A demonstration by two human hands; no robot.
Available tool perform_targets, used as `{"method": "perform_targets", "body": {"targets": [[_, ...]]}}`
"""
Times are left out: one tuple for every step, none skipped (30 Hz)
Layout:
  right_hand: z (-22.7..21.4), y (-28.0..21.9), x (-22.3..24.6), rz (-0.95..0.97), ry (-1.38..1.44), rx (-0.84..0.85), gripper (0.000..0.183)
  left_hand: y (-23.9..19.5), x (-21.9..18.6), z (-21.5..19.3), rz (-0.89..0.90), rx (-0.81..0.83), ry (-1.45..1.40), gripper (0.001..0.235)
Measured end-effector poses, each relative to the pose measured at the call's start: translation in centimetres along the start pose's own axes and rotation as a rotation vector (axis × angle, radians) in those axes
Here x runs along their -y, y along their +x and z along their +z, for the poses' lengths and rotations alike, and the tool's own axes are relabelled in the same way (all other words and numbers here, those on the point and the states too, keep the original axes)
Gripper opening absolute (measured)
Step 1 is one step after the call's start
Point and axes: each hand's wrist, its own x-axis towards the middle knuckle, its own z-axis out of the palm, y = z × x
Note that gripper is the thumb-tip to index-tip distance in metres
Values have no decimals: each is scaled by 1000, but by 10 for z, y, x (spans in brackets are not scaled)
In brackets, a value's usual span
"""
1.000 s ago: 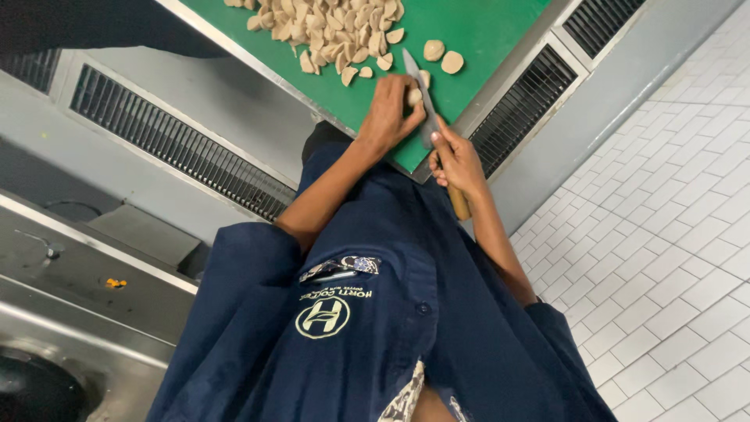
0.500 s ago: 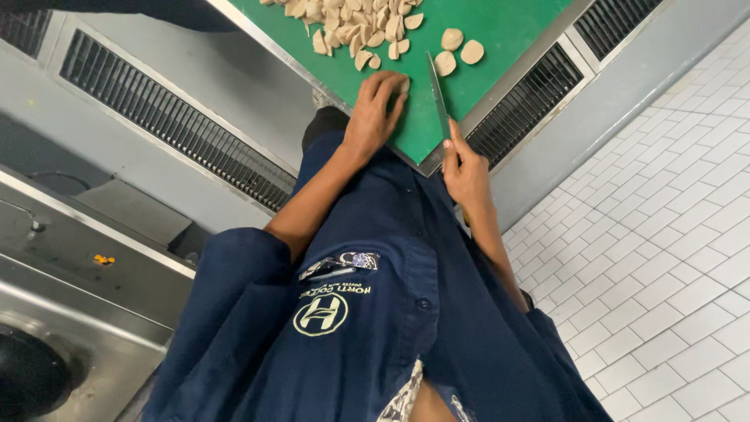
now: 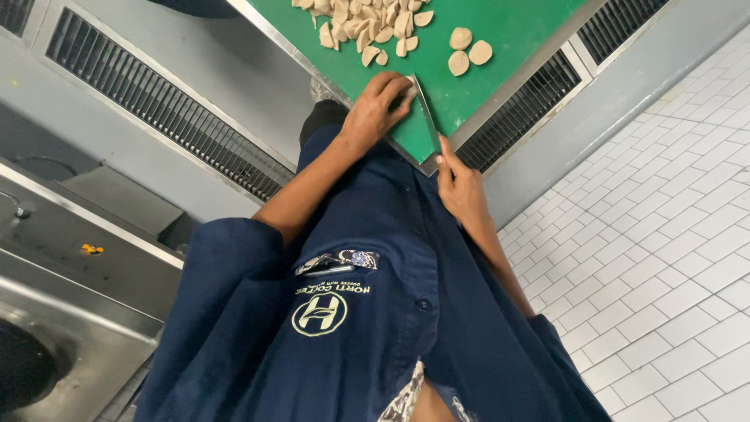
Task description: The person slices small meatballs into halves using a knife on a green cutting board, taking them from a metal bowl and placing them onto the board before cutting.
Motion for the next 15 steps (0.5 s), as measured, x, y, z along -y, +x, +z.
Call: {"method": "perform_targets", "body": {"targets": [[0, 0, 3, 20, -22, 3, 40, 0, 0, 0, -3, 0, -1, 30], [0, -1, 4, 43, -44, 3, 41, 1, 1, 2, -4, -5, 3, 30], [0, -1, 5, 46, -45, 3, 41, 2, 2, 3, -5, -10, 6, 31], [0, -1, 6, 34, -55, 1, 40, 3, 2, 2, -5, -8, 4, 31], [1, -1, 5, 21, -65, -1, 40, 3, 2, 1, -11, 8, 3, 30], [1, 0, 5, 20, -64, -1, 40, 5, 3, -1, -16, 22, 6, 29], [1, -1, 4, -81, -46, -36, 39, 6, 3, -1, -16, 21, 7, 29], [4, -1, 3, -183, -24, -67, 39, 6, 3, -3, 6, 42, 4, 29], [7, 3, 3, -185, -21, -65, 39, 5, 4, -5, 28, 63, 2, 30], [10, 9, 4, -189, -55, -74, 41, 5, 4, -6, 26, 65, 0, 30], [11, 14, 5, -193, -89, -82, 44, 6, 5, -7, 37, 63, 7, 28], [11, 19, 6, -191, -92, -83, 44, 7, 6, -5, 49, 57, 12, 27], [10, 24, 8, -140, -85, -63, 43, 6, 5, -3, 50, 57, 9, 27], [8, 28, 12, -93, -74, -44, 43, 5, 4, -4, 36, 49, 13, 26], [5, 28, 16, -95, -73, -46, 43, 5, 3, -5, 22, 41, 18, 25]]}}
